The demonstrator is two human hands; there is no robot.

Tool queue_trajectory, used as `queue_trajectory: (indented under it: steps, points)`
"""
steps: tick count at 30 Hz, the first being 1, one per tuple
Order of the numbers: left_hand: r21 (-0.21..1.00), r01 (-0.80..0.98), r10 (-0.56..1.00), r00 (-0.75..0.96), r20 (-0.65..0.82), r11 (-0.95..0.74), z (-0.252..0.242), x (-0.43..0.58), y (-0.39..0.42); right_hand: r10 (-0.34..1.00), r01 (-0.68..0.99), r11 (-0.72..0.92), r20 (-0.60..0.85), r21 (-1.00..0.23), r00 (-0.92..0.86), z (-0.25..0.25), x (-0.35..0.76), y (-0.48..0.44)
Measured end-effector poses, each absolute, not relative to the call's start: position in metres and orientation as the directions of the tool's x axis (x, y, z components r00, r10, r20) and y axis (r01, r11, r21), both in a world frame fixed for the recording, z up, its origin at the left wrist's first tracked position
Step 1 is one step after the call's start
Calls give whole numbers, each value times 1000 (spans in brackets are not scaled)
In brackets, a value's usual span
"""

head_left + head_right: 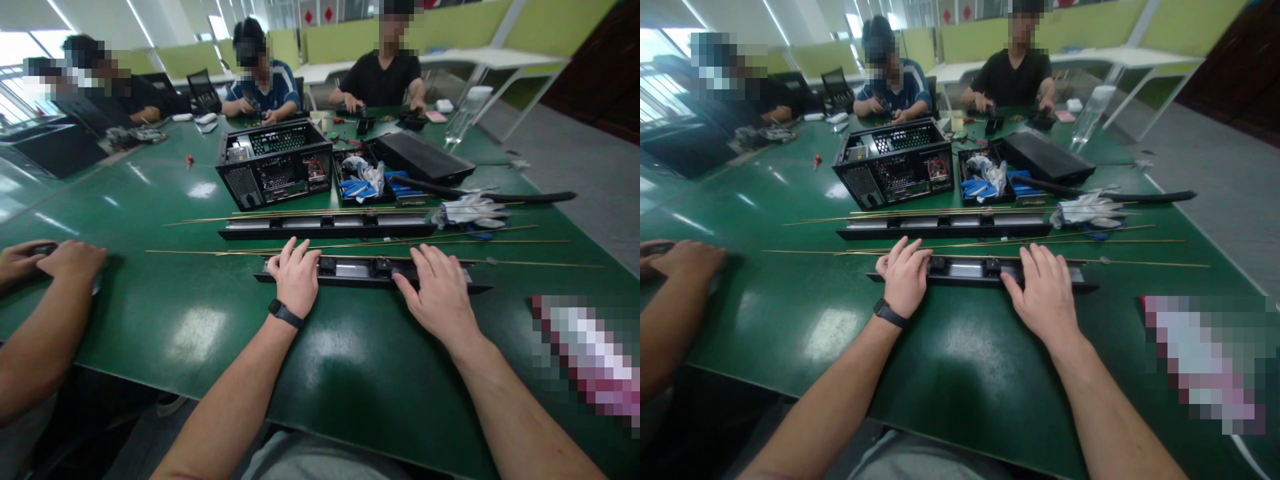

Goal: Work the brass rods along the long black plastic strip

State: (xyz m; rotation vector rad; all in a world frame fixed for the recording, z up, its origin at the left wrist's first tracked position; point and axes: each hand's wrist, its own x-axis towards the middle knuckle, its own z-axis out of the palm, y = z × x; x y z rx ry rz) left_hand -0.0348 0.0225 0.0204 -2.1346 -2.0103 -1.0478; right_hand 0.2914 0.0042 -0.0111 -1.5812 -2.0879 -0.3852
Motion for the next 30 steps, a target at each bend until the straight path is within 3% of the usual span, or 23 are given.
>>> queue_trajectory:
  steps: [7, 13, 23, 30]
  points:
    - [418, 904, 863, -144, 484, -84, 30, -43, 24, 806, 955, 275, 568, -109, -167, -9, 288, 3]
    - [402, 906, 878, -84, 471, -130, 30, -43, 25, 811, 955, 268, 565, -125, -153, -10, 286, 2]
    - [417, 905, 863, -145, 484, -81, 34, -53, 24, 807, 952, 260, 578, -159, -124, -12, 285, 3]
    - [403, 903, 890, -54, 454, -151, 30, -49, 29, 803, 960, 246, 583, -132, -126, -11, 284, 2]
